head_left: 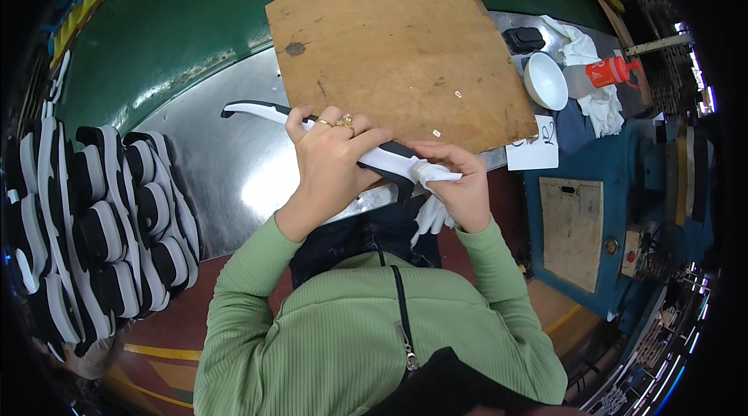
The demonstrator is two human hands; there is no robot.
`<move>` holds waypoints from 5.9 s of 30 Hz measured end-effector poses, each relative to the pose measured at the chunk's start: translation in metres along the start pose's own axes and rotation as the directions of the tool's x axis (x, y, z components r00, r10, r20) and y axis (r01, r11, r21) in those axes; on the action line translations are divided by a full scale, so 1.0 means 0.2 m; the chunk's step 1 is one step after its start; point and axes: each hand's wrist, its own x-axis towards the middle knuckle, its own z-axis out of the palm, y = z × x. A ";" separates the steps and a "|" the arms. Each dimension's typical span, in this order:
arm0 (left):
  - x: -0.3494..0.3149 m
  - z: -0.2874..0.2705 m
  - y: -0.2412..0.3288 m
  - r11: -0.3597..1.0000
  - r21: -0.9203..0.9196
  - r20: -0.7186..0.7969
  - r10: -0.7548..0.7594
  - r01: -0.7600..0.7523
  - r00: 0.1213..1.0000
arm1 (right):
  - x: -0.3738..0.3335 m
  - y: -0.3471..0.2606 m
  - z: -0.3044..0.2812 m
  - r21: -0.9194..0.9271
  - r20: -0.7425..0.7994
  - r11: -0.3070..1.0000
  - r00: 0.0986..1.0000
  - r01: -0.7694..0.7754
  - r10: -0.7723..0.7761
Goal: The person wipes the soles of white and black slippers with a white cloth, handling them one at a time. After wiping each slipper, the person places it on a stack on the table.
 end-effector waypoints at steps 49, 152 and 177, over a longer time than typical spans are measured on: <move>-0.04 0.01 0.02 1.000 0.010 -0.011 -0.030 0.030 0.999 | 0.01 0.00 0.10 -0.024 -0.107 0.998 0.993 0.054 -0.056; -0.07 -2.54 -0.50 0.465 0.398 -0.527 -0.590 0.791 0.612 | 0.34 0.19 -0.11 0.136 -0.191 0.980 0.975 0.145 -0.118; 0.20 -0.07 0.12 0.709 -0.694 0.068 -0.111 0.127 0.991 | 0.23 -0.35 0.03 0.153 -0.104 0.914 0.925 0.377 -0.364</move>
